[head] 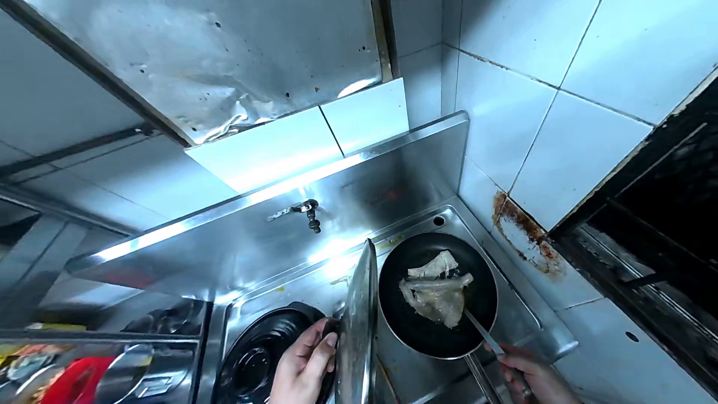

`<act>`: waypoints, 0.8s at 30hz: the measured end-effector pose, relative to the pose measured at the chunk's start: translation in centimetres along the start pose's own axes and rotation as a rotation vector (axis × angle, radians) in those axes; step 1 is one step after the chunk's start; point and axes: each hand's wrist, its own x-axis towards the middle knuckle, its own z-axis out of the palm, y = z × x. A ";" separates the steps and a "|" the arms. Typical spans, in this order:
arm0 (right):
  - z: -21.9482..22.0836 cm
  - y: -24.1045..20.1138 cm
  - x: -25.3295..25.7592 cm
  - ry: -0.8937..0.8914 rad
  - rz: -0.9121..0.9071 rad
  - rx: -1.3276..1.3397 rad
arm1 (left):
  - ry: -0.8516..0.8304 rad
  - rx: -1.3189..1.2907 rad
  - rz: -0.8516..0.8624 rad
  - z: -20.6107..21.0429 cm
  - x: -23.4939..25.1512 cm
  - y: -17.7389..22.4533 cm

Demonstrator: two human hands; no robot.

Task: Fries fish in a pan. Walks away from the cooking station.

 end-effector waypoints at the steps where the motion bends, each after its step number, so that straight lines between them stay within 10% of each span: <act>1: 0.3 -0.1 0.0 0.016 0.006 -0.006 | -0.001 -0.002 -0.002 0.0 0.0 0.1; 14: 3.8 -6.6 -4.1 0.177 0.111 -0.580 | -0.015 -0.054 -0.009 0.0 -0.1 -0.3; 24: 9.7 -12.6 -6.0 0.389 0.088 -1.756 | -0.005 -0.101 0.010 0.1 -0.4 0.3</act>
